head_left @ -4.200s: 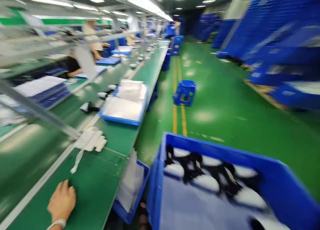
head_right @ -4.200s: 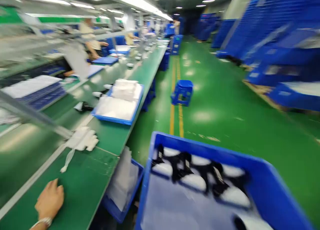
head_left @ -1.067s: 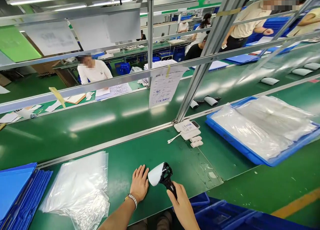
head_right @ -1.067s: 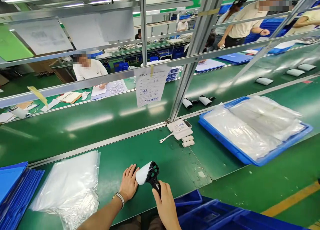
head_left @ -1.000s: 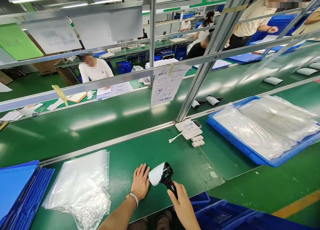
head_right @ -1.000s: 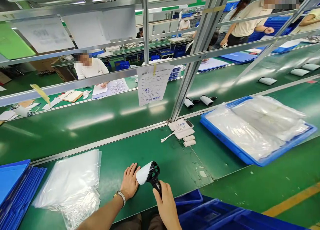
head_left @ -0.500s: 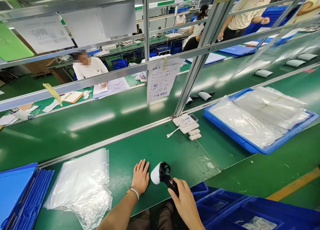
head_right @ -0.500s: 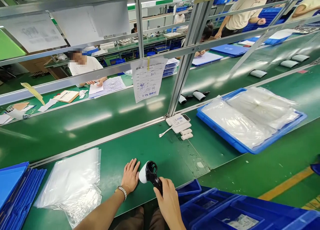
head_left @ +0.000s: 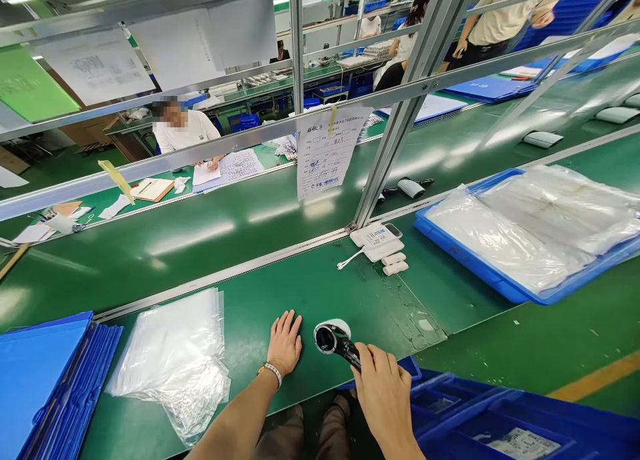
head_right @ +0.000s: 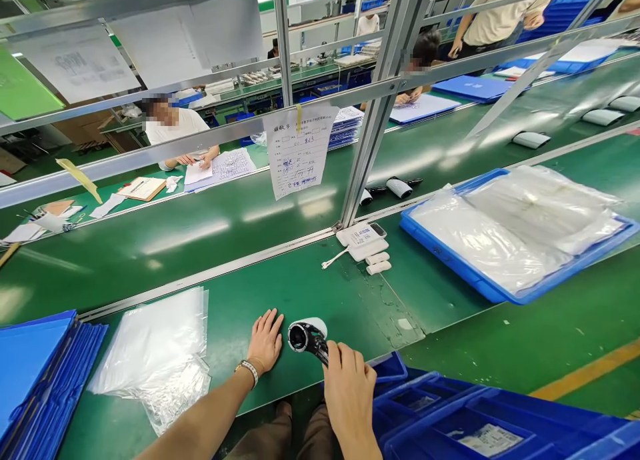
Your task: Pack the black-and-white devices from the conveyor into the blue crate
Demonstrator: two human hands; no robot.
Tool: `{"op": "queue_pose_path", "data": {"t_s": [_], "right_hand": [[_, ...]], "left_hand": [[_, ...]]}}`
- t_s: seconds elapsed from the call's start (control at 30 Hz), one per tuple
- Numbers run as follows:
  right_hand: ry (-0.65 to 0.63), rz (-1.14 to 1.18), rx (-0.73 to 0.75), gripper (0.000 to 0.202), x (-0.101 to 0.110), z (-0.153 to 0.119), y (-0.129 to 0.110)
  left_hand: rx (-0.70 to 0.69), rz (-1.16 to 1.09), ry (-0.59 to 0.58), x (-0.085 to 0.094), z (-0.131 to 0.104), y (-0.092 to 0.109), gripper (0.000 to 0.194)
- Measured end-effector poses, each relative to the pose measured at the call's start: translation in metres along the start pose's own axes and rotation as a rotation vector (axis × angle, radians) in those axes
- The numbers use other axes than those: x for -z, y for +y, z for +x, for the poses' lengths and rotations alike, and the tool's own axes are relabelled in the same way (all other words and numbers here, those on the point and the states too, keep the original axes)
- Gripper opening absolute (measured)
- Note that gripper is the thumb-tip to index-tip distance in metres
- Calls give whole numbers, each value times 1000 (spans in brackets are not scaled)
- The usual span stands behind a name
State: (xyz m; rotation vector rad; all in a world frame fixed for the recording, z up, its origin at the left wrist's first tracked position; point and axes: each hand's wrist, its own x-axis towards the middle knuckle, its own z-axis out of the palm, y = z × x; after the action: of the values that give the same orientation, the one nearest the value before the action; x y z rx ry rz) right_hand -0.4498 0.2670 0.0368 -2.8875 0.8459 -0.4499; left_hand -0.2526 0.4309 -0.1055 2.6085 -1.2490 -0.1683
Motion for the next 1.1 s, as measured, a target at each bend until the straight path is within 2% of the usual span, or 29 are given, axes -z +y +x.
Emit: {"op": "queue_pose_path", "data": {"t_s": [0.27, 0.53, 0.63, 0.8, 1.0, 1.1], "right_hand": [[227, -14, -12, 26, 8, -3, 7], [417, -59, 21, 18, 4, -11, 28], [452, -87, 37, 17, 3, -13, 32], [415, -102, 71, 18, -3, -19, 36], [194, -83, 86, 30, -11, -16, 37], [162, -93, 115, 32, -11, -11, 37]], "left_hand": [[-5, 48, 1, -1, -2, 0, 58], [-4, 43, 2, -3, -3, -1, 56], [-9, 42, 10, -3, -4, -1, 56], [-10, 48, 16, -1, -4, 0, 56], [-8, 58, 13, 1, -2, 1, 56], [-10, 59, 9, 1, -2, 1, 56]]}}
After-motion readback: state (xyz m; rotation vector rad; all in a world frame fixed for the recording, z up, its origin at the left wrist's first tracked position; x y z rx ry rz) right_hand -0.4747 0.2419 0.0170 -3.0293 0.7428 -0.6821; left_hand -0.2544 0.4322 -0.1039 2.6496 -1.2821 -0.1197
